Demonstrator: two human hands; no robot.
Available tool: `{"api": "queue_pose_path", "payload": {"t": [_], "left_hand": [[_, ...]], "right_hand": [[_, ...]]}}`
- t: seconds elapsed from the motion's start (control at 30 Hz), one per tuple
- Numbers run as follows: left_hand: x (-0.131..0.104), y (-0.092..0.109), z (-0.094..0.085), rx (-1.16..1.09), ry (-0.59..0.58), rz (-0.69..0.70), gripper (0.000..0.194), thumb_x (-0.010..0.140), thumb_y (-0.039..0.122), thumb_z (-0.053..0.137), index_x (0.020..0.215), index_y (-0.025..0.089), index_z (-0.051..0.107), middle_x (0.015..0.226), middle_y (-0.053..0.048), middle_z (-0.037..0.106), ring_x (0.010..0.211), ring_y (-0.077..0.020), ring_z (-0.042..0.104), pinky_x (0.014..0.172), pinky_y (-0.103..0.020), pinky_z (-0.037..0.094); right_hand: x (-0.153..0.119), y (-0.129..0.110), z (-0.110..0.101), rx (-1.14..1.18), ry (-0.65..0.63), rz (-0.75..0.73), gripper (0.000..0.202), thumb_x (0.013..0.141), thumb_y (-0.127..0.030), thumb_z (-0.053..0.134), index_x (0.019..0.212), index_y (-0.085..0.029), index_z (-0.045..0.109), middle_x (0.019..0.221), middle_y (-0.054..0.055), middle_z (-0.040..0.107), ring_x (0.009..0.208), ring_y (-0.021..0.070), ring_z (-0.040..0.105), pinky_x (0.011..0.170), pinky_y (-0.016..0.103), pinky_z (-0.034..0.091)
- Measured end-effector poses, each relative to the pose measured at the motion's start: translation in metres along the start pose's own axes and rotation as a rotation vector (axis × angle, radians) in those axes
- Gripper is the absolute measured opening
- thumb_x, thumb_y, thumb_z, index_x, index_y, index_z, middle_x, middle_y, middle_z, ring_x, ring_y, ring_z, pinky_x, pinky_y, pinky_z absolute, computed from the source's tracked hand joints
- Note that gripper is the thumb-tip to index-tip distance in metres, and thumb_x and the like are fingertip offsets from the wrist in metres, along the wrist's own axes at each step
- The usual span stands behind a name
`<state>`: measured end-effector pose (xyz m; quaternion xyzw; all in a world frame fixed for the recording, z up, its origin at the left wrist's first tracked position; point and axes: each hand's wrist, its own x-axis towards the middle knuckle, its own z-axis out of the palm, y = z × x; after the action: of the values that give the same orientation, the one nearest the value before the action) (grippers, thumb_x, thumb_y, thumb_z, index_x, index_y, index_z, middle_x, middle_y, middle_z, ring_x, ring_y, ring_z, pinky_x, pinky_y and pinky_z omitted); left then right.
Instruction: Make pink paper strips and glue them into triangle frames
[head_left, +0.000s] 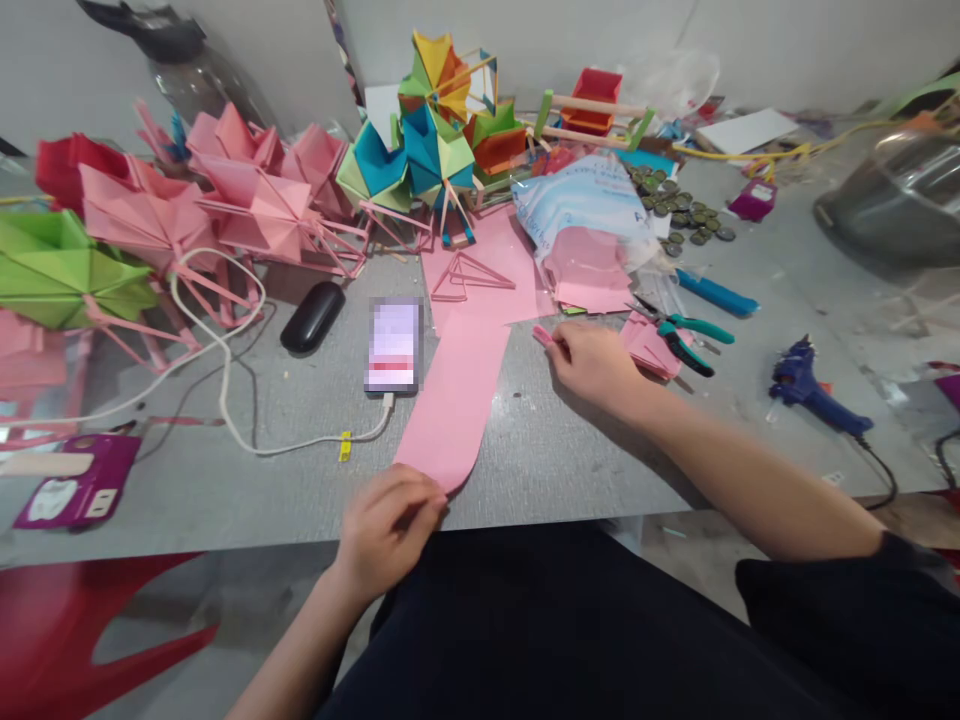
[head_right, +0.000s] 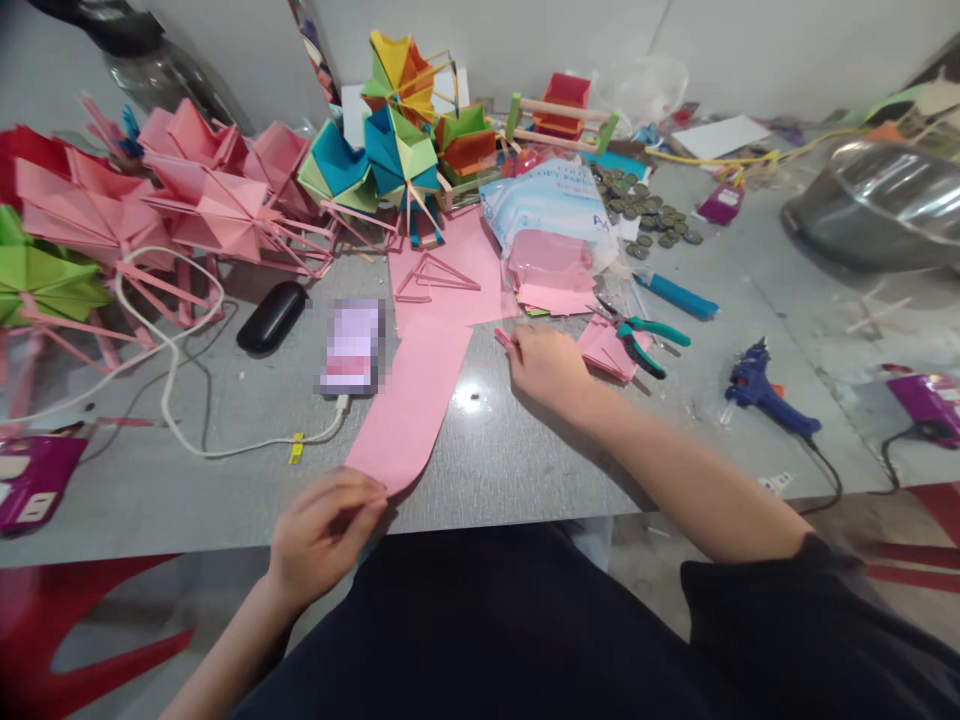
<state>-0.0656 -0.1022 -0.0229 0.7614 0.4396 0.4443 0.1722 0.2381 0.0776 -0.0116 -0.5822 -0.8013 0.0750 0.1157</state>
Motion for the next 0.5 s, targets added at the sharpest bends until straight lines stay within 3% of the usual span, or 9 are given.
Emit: {"api": "queue_pose_path", "payload": {"t": [0.1,0.2,0.23,0.37,0.43,0.5], "left_hand": [[0.001,-0.001,0.007,0.046,0.403,-0.24,0.01,0.095,0.018,0.071,0.085,0.019,0.072,0.077,-0.001,0.071,0.068,-0.0142,0.067,0.063,-0.024,0.052],[0.01,-0.004,0.018,-0.015,0.848,-0.458,0.021,0.095,0.036,0.073,0.082,0.019,0.067,0.075,0.001,0.066,0.069,-0.0138,0.063,0.065,-0.025,0.051],[0.015,-0.005,0.021,-0.071,0.926,-0.499,0.026,0.093,0.042,0.074,0.082,0.019,0.066,0.075,0.002,0.064,0.069,-0.0137,0.062,0.066,-0.026,0.051],[0.038,-0.007,0.025,-0.213,0.967,-0.531,0.036,0.093,0.053,0.074,0.086,0.02,0.062,0.077,0.003,0.061,0.069,-0.0137,0.059,0.066,-0.028,0.051],[0.05,-0.006,0.023,-0.081,1.021,-0.396,0.033,0.096,0.051,0.072,0.086,0.02,0.063,0.079,0.001,0.061,0.072,-0.0155,0.061,0.07,-0.031,0.052],[0.059,-0.003,0.019,0.107,1.059,-0.122,0.028,0.098,0.046,0.071,0.087,0.02,0.065,0.08,0.0,0.063,0.076,-0.0178,0.065,0.073,-0.034,0.055]], "right_hand": [[-0.015,-0.005,-0.011,0.027,0.035,-0.003,0.029,0.106,-0.04,0.049,0.087,-0.021,0.062,0.091,0.013,0.072,0.077,0.026,0.061,0.065,0.036,0.033],[-0.032,-0.013,-0.022,0.086,0.019,-0.053,0.036,0.109,-0.047,0.044,0.09,-0.022,0.061,0.089,0.012,0.07,0.076,0.0255,0.06,0.066,0.037,0.034],[-0.038,-0.017,-0.024,0.109,-0.01,-0.092,0.038,0.11,-0.048,0.042,0.091,-0.022,0.06,0.089,0.012,0.07,0.076,0.0256,0.061,0.067,0.037,0.035],[-0.059,-0.034,-0.028,0.184,-0.125,-0.226,0.037,0.111,-0.046,0.039,0.091,-0.022,0.059,0.087,0.011,0.069,0.075,0.0248,0.06,0.069,0.038,0.038],[-0.068,-0.041,-0.03,0.219,-0.145,-0.216,0.034,0.11,-0.043,0.042,0.089,-0.022,0.059,0.084,0.01,0.07,0.072,0.0231,0.059,0.067,0.037,0.037],[-0.075,-0.044,-0.032,0.317,-0.154,-0.167,0.031,0.108,-0.042,0.045,0.091,-0.022,0.06,0.083,0.009,0.07,0.07,0.0218,0.06,0.066,0.036,0.038]]}}
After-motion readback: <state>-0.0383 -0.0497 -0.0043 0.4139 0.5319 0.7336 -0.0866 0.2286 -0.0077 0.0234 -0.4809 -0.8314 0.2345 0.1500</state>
